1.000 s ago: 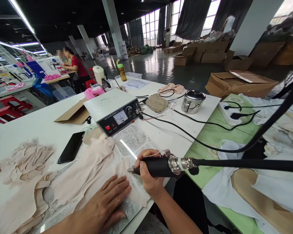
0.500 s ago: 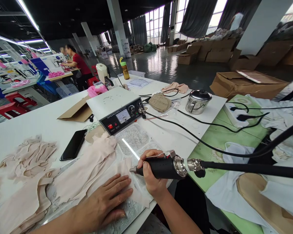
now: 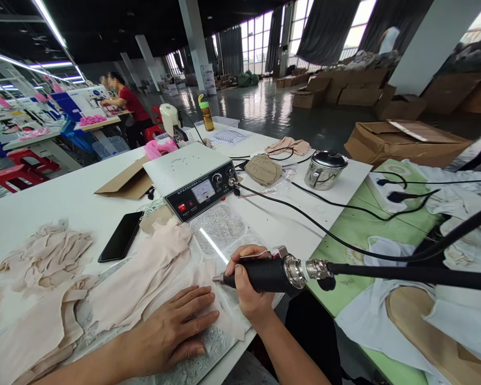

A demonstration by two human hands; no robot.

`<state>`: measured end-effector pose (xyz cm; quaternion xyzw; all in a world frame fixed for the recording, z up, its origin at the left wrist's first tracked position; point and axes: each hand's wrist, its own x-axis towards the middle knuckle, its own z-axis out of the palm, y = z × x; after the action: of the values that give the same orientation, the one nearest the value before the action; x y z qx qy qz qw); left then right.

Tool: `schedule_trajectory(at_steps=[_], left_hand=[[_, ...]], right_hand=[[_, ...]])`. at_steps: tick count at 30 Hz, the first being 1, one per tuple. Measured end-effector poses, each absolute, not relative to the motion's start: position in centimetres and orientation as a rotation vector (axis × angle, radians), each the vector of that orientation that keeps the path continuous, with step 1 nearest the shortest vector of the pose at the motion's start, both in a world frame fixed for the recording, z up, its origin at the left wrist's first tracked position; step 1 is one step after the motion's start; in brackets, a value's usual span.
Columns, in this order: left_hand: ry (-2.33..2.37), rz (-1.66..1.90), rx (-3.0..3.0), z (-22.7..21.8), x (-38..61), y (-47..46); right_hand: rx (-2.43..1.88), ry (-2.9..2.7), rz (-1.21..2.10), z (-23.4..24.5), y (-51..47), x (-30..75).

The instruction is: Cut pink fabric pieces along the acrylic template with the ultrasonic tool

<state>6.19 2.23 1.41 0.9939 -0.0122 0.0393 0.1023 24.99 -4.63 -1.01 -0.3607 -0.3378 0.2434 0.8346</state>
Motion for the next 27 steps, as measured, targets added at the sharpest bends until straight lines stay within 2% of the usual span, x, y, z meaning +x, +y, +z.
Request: schedule_trajectory(at_steps=[27], left_hand=[[-0.001, 0.124, 2.86, 0.4, 5.7, 2.2]], right_hand=[[-0.751, -0.685, 0.628, 0.4, -7.6, 25.4]])
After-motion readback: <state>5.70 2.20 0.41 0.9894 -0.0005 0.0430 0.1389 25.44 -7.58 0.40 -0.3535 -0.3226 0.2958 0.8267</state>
